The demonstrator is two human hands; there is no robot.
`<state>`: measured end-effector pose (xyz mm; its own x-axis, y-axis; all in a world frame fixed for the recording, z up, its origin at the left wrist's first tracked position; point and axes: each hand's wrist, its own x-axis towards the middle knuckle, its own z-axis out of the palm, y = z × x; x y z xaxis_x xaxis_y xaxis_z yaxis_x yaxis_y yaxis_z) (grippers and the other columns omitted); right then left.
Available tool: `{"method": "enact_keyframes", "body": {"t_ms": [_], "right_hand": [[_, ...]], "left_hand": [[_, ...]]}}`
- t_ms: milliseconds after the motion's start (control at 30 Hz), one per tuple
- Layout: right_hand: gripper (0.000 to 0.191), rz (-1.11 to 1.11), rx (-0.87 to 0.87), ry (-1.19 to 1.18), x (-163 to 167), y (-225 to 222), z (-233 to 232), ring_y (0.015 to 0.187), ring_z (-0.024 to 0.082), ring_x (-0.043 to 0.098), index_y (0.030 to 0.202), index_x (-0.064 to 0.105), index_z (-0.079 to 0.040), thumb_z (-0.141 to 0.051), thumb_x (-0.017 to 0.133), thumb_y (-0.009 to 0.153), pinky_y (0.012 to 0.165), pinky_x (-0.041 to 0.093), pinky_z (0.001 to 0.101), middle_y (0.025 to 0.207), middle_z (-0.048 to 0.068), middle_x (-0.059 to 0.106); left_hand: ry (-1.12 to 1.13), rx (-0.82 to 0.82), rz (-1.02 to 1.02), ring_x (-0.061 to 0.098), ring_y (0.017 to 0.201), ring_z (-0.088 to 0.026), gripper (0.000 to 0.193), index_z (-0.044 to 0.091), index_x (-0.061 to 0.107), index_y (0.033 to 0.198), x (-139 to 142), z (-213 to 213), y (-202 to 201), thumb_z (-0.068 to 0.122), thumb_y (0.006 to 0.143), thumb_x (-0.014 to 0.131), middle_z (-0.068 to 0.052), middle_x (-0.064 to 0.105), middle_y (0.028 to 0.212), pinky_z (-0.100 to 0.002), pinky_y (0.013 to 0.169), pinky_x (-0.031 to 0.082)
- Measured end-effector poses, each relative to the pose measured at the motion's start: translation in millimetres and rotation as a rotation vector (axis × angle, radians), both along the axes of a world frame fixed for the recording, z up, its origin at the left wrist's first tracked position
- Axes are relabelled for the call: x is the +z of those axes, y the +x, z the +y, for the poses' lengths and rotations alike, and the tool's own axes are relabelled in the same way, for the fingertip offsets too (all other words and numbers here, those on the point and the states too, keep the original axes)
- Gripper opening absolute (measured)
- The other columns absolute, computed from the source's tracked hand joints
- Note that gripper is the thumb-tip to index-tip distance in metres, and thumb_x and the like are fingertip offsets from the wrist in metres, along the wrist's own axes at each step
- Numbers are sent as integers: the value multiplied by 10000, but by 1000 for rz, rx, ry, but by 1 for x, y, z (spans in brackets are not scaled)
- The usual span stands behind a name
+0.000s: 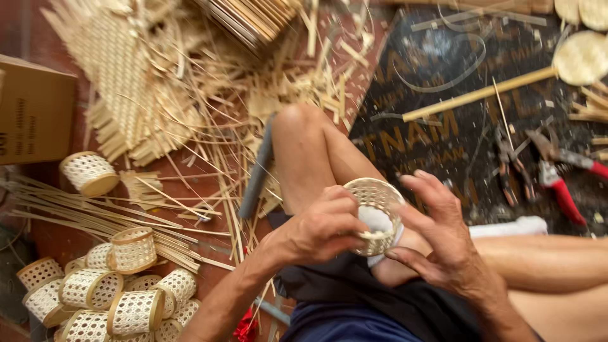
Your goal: The person sits on the floor assembling small woven bamboo baskets. They bend a thin bamboo strip into a rim ring, fit the woven cylindrical body onto a round woven base, tap and press the parts together, and use red-handled pliers to trim and tuck the strip ends around the rim.
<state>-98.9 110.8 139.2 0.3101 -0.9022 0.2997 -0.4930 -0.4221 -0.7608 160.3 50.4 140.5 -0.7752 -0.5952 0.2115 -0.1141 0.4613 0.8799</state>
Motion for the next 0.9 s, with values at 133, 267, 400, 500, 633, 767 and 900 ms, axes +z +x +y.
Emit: {"method": "enact_keyframes", "body": {"t_ms": [133, 267, 400, 500, 633, 767, 900], "right_hand": [[170, 270, 249, -125, 41, -6, 6, 1264, 294, 573, 905, 632, -112, -190, 718, 781, 1131, 253, 645, 1123, 57, 667], [83, 272, 351, -125, 66, -12, 2, 1120, 218, 643, 792, 604, -104, -160, 662, 774, 1100, 283, 655, 879, 33, 650], [88, 227, 400, -117, 75, -17, 3, 1093, 200, 657, 803, 587, -97, -164, 643, 801, 1110, 305, 633, 836, 35, 613], [102, 228, 420, -76, 72, -19, 4, 1027, 191, 661, 787, 570, -95, -162, 647, 788, 1083, 328, 633, 783, 15, 585], [199, 190, 405, -31, 66, -18, 7, 1010, 187, 649, 886, 594, -129, -236, 717, 772, 1114, 310, 625, 821, -12, 579], [260, 148, 298, 41, 58, -13, 10, 946, 158, 637, 913, 661, -134, -261, 821, 753, 1040, 333, 552, 806, -44, 608], [238, 125, 260, 76, 56, -14, 8, 923, 142, 646, 867, 665, -148, -212, 837, 716, 1003, 353, 541, 796, -55, 636]], "left_hand": [[-176, -195, -15, 542, 1009, -270, 132, 74, 631, 906, 25, 4, -20, 116, 885, 754, -64, 549, 913, -461, 978, 422], [-356, -286, -74, 558, 999, -214, 138, 98, 596, 814, 51, -4, -25, 184, 876, 684, -12, 532, 847, -562, 1064, 386], [-318, -433, -67, 556, 986, -211, 156, 97, 590, 791, 64, -10, -26, 200, 870, 677, -21, 541, 857, -536, 1032, 381], [-291, -452, -35, 558, 991, -200, 142, 98, 611, 816, 60, -11, -26, 196, 868, 700, -11, 546, 857, -530, 1052, 383], [-149, -426, 7, 567, 1024, -202, 157, 109, 684, 1010, 44, -11, -29, 225, 916, 731, 3, 595, 943, -493, 1016, 379], [18, -408, -26, 577, 1052, -213, 174, 150, 680, 1007, 28, -13, -34, 292, 935, 751, 13, 614, 967, -442, 936, 389], [113, -451, -50, 551, 1020, -214, 210, 153, 725, 1113, 23, -14, -39, 297, 961, 744, 1, 614, 966, -423, 875, 353]]}}
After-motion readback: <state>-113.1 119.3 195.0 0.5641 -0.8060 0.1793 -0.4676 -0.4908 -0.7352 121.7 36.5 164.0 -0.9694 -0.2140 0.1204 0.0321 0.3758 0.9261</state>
